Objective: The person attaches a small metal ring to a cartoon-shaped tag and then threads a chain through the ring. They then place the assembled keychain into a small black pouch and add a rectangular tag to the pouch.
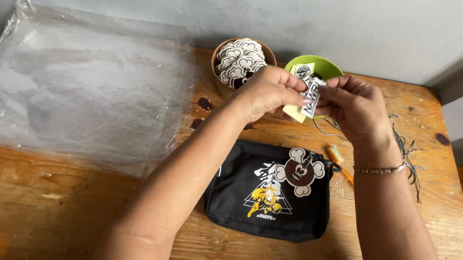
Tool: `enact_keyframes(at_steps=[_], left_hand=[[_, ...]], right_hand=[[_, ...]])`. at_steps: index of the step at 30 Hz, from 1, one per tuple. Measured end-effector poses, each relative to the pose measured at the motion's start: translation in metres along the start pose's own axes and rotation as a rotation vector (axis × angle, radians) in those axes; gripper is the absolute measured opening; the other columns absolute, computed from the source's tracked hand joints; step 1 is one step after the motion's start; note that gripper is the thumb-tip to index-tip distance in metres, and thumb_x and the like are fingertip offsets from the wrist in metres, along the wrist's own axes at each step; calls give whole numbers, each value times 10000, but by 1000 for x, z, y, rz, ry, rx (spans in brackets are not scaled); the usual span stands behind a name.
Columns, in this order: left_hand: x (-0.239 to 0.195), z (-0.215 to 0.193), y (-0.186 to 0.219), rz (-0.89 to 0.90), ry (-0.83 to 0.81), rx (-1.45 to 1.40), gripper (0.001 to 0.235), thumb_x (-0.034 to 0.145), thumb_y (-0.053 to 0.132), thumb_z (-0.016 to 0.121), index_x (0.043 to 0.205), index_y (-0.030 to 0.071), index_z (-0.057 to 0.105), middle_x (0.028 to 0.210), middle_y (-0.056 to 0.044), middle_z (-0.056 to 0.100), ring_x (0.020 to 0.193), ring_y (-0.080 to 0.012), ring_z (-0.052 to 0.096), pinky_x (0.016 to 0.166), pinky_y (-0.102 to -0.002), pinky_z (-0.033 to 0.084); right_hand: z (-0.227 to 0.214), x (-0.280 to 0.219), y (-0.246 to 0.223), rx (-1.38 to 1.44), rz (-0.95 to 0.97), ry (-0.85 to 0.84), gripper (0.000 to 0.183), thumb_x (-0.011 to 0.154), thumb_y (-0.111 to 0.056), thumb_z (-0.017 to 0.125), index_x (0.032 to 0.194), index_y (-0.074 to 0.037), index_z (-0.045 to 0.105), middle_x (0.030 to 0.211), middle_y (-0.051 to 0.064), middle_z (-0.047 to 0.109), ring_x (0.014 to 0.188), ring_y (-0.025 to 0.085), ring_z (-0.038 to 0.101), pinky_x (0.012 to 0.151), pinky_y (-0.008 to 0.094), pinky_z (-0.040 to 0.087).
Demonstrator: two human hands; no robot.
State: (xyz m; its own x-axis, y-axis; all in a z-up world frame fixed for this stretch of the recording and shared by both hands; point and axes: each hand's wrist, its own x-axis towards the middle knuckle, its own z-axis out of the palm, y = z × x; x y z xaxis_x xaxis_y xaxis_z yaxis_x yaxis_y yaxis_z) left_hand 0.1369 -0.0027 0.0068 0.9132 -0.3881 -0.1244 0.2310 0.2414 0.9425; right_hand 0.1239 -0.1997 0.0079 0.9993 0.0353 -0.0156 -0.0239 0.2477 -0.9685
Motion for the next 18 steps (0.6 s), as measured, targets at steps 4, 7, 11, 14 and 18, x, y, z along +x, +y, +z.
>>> enact_keyframes(at_steps=[4, 7, 11, 14, 18], left_hand=[[15, -7, -36, 134, -19, 115, 398, 701, -65, 831, 1068, -128, 691, 883, -184, 749, 787, -216, 745, 650, -353, 682], [17, 0, -30, 171, 94, 300, 302, 658, -12, 843, 952, 2, 777, 779, -107, 779, 691, -141, 738, 610, -267, 645], [27, 7, -33, 170, 184, 416, 270, 693, 44, 820, 961, 60, 790, 753, -56, 766, 684, -110, 724, 605, -240, 634], [66, 2, -50, 196, 313, 527, 204, 727, 153, 813, 930, 170, 804, 744, 17, 761, 720, -102, 738, 665, -260, 632], [91, 20, -37, 286, 454, 524, 207, 841, 134, 704, 1030, 143, 786, 932, -46, 802, 949, -212, 771, 851, -354, 634]], right_hand=[[1, -14, 9, -28, 2, 7, 86, 907, 45, 722, 943, 55, 645, 817, 148, 713, 701, 214, 774, 613, 336, 697], [-1, -11, 9, -94, -66, 22, 110, 905, 80, 712, 988, 63, 641, 852, 190, 705, 697, 260, 764, 605, 376, 701], [-24, 17, 23, -189, -154, 107, 100, 930, 61, 709, 1006, 63, 644, 867, 188, 702, 711, 245, 764, 604, 375, 696], [-30, 25, 23, -140, -168, 193, 115, 933, 33, 713, 1017, 41, 635, 872, 163, 697, 716, 228, 774, 596, 338, 705], [-13, 9, -2, -123, -269, 284, 91, 959, 15, 705, 998, -2, 625, 892, 149, 709, 758, 227, 790, 667, 340, 723]])
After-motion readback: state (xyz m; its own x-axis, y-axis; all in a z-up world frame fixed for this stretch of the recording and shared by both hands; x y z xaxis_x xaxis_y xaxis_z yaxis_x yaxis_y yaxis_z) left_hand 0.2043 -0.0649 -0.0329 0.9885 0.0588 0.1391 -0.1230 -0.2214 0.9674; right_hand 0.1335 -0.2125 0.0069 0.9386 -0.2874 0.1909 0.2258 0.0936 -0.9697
